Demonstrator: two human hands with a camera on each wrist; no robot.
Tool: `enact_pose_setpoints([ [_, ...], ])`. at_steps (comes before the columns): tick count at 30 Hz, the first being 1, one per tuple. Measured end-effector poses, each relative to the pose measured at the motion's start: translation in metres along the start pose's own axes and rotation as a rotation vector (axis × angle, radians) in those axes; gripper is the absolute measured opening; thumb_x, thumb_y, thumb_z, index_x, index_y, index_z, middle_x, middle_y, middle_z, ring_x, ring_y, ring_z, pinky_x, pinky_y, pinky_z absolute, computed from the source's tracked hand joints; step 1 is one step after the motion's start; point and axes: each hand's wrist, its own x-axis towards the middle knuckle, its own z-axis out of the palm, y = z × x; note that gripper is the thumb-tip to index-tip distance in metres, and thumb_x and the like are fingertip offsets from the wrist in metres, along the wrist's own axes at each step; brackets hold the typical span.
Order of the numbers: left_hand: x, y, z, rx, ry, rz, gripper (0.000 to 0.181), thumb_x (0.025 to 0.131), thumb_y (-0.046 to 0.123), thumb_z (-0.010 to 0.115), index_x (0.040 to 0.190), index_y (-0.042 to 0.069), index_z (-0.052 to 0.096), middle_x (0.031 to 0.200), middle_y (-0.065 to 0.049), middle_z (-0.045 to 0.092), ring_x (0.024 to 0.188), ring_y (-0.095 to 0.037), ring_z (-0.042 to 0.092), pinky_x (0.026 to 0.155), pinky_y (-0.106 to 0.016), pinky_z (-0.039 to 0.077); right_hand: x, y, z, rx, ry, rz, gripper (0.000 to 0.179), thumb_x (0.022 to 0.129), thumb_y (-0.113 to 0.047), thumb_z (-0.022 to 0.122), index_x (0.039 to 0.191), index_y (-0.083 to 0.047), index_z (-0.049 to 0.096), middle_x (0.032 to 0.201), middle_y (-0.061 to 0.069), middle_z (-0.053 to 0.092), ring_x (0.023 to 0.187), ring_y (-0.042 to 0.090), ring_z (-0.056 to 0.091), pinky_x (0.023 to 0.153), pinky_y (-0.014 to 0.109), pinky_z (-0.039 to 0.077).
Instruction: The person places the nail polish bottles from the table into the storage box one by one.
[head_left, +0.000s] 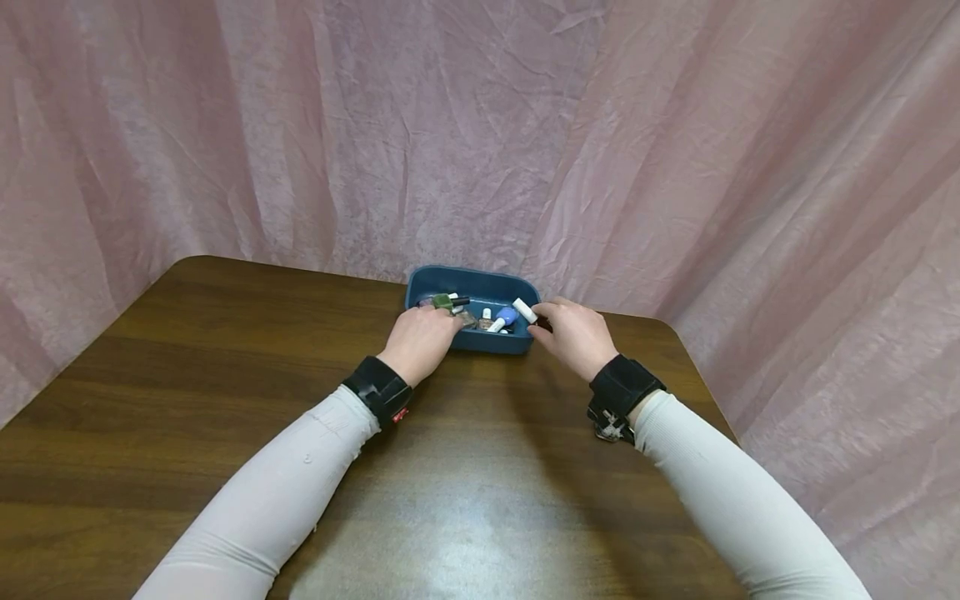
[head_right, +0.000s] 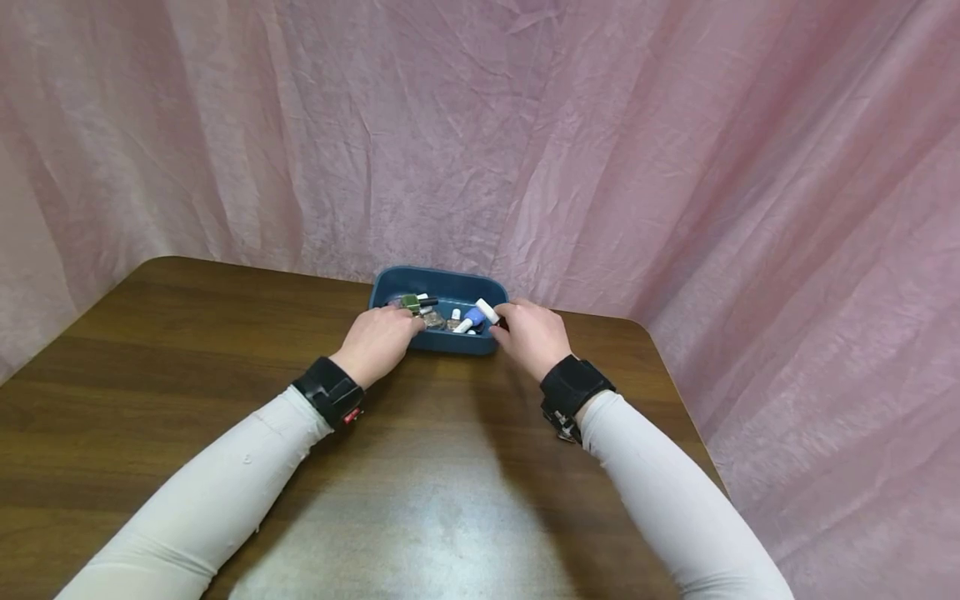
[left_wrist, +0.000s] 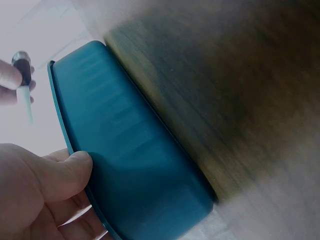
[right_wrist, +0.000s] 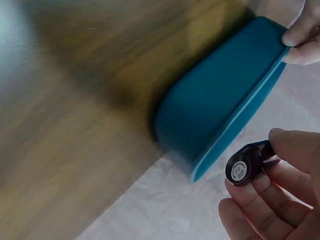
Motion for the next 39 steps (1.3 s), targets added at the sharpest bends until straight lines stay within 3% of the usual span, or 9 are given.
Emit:
enact_pose_setpoints([
  [7, 0.000, 0.000, 0.000, 0.001, -0.007, 0.006, 0.026, 0.108, 0.003, 0.065, 0.120, 0.015, 0.085, 0.105, -0.008, 0.083, 0.090, -0.032, 0.076, 0.075, -0.050, 0.064, 0.022, -0.018, 0.004, 0.006, -0.031, 0.013, 0.026, 0.106, -0.025, 0.078, 0.124, -0.006, 0.081, 0.100, 0.009, 0.072, 0.084, 0.024, 0.068, 0.072, 0.044, 0.056],
  [14, -0.001, 0.000, 0.001, 0.014, 0.013, 0.011, 0.023, 0.108, 0.004, 0.067, 0.117, 0.015, 0.084, 0.102, -0.009, 0.082, 0.088, -0.032, 0.076, 0.073, -0.049, 0.064, 0.039, -0.030, 0.009, 0.010, -0.051, 0.030, 0.027, 0.107, -0.022, 0.077, 0.129, -0.007, 0.080, 0.107, 0.011, 0.074, 0.089, 0.025, 0.070, 0.077, 0.044, 0.057],
  [26, -0.001, 0.000, -0.003, 0.024, 0.004, 0.007, 0.026, 0.110, 0.005, 0.065, 0.123, 0.018, 0.084, 0.101, -0.010, 0.082, 0.087, -0.031, 0.076, 0.073, -0.048, 0.064, 0.061, -0.033, 0.024, -0.025, -0.092, 0.056, 0.022, 0.108, -0.021, 0.075, 0.124, -0.008, 0.081, 0.103, 0.010, 0.073, 0.086, 0.025, 0.069, 0.076, 0.043, 0.057],
  [39, -0.002, 0.001, -0.004, 0.023, 0.014, 0.010, 0.025, 0.110, 0.006, 0.065, 0.122, 0.017, 0.083, 0.100, -0.010, 0.082, 0.085, -0.031, 0.076, 0.071, -0.047, 0.064, 0.070, -0.034, 0.037, -0.040, -0.116, 0.089, 0.026, 0.107, -0.021, 0.075, 0.132, -0.013, 0.080, 0.109, 0.008, 0.076, 0.093, 0.024, 0.072, 0.082, 0.043, 0.059],
])
